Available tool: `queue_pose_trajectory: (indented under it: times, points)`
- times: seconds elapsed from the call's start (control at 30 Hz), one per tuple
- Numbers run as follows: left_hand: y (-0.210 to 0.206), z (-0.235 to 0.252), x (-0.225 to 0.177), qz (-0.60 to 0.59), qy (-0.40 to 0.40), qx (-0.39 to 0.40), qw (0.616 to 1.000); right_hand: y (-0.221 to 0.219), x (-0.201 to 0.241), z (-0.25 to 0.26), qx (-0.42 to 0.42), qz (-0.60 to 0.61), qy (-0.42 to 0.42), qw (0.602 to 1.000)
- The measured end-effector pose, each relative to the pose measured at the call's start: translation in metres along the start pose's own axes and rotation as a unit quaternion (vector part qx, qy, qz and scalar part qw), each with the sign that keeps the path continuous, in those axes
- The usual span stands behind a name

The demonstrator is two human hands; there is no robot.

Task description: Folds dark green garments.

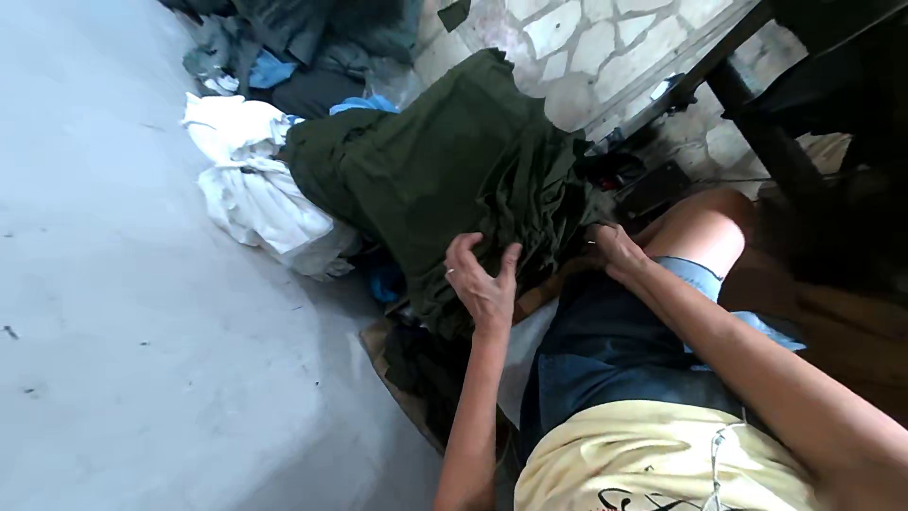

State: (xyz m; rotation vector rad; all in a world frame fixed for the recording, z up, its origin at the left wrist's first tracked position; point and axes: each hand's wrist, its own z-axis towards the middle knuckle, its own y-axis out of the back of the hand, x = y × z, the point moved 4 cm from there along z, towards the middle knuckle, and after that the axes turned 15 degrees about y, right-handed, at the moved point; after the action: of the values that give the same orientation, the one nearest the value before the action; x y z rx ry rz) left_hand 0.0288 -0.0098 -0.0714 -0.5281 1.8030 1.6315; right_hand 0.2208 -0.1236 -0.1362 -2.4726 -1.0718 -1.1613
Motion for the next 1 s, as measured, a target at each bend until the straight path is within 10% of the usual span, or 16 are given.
queue_pose_trajectory:
  times: [0.17, 0.37, 0.53, 0.7, 0.87, 1.0]
  points:
    - [-0.03, 0.06, -0.005, -0.078, 0.2, 0.165, 0.963, -0.008, -0.002, 0.007, -0.026, 0.122, -0.027, 0.992]
    - [-0.099, -0.043, -0.064, 0.028, -0.163, 0.277, 0.947, -0.001, 0.007, -0.002, 0.063, 0.248, 0.026, 0.966]
    - [-0.093, -0.041, -0.051, -0.14, -0.145, 0.263, 0.943, -0.005, 0.018, -0.004, 0.141, 0.101, 0.065, 0.983]
    - [-0.033, -0.026, -0.044, -0.222, -0.104, 0.17, 0.955, -0.028, 0.034, 0.025, -0.001, 0.004, 0.005, 1.0]
    - [0.06, -0.021, 0.098, -0.11, 0.256, -0.08, 0.957, -0.031, 0.031, 0.027, -0.03, 0.014, 0.012, 0.999]
    - [0.037, -0.055, 0.171, -0.257, 0.649, 0.075, 0.712, -0.033, 0.033, 0.023, -0.033, 0.01, 0.016, 0.999]
